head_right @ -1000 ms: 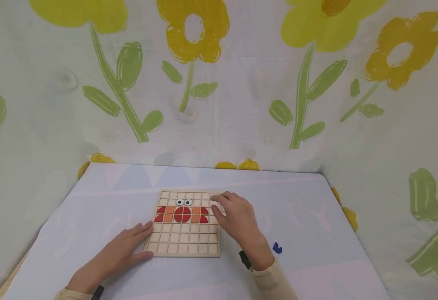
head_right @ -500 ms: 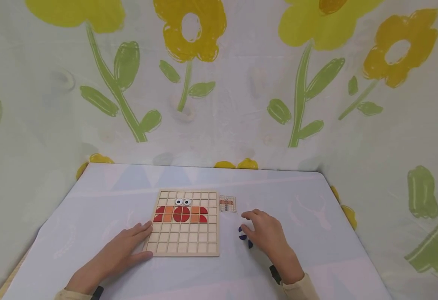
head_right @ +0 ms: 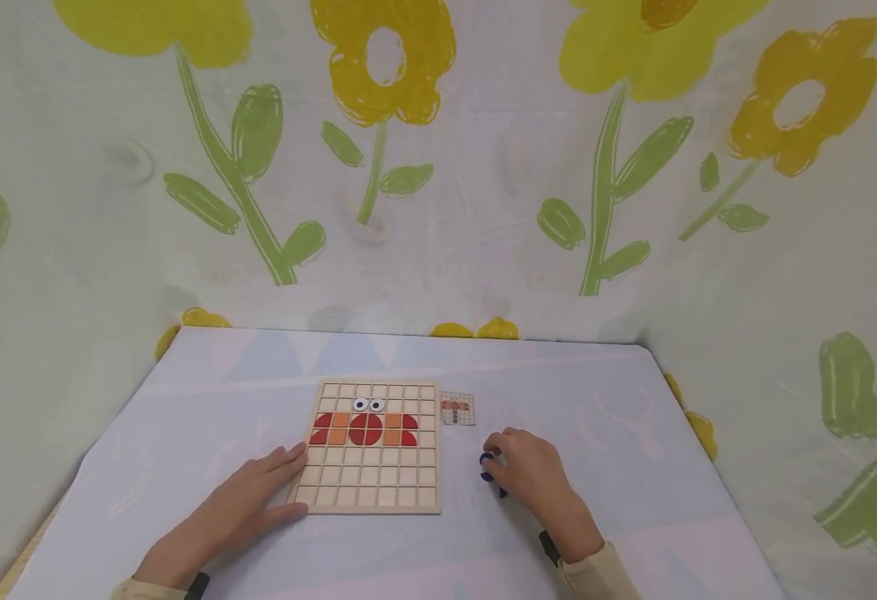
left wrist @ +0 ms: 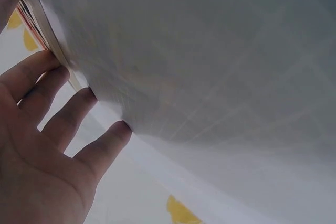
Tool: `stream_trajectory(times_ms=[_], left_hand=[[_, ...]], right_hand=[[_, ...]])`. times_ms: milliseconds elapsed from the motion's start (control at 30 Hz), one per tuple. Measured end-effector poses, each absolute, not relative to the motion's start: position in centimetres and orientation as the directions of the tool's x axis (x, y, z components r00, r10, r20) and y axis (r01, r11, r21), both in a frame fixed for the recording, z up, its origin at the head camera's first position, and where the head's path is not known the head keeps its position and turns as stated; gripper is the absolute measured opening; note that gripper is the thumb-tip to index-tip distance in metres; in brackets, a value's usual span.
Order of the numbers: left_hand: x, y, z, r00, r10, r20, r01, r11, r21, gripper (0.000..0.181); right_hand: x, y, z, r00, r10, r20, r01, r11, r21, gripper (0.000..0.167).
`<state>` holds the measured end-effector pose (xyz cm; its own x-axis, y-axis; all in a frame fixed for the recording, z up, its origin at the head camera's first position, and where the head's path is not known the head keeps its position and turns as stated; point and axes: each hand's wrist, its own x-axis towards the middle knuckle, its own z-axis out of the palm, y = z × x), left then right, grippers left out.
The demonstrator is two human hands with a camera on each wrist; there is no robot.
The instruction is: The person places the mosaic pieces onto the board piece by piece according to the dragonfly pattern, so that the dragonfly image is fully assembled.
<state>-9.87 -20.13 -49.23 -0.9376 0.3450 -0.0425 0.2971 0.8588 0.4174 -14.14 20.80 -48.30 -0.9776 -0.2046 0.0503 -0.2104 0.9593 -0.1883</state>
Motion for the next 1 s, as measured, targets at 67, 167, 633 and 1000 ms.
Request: stream_trajectory(times_ms=[67, 167, 633, 1000], left_hand=[[-9.9, -20.1, -49.3, -0.937, 0.348, -0.041, 0.301, 0.859, 0.415, 0.079], [-9.9, -20.1, -49.3, -0.937, 0.348, -0.039, 0.302, 0.860, 0.412, 0.079], [-9.7, -20.0, -49.1, -0.940, 0.338, -0.041, 0.291, 0.861, 0.418, 0.080], [-9.8, -20.1, -49.2, -0.941, 0.335, -0.052, 0.286, 0.866, 0.411, 0.081]], right_hand=[[-14.3, 20.7, -48.3, -0.977, -0.205, 0.049, -0.211, 0.959, -0.187, 0.019], [-14.4, 20.5, -48.2, -0.976, -0.212, 0.046, -0.217, 0.957, -0.193, 0.017], [-14.5, 19.7, -48.5, -0.966, -0.252, 0.055, -0.257, 0.955, -0.150, 0.016], [-14.5, 19.8, -48.5, -0.967, -0.253, 0.034, -0.255, 0.956, -0.148, 0.015]])
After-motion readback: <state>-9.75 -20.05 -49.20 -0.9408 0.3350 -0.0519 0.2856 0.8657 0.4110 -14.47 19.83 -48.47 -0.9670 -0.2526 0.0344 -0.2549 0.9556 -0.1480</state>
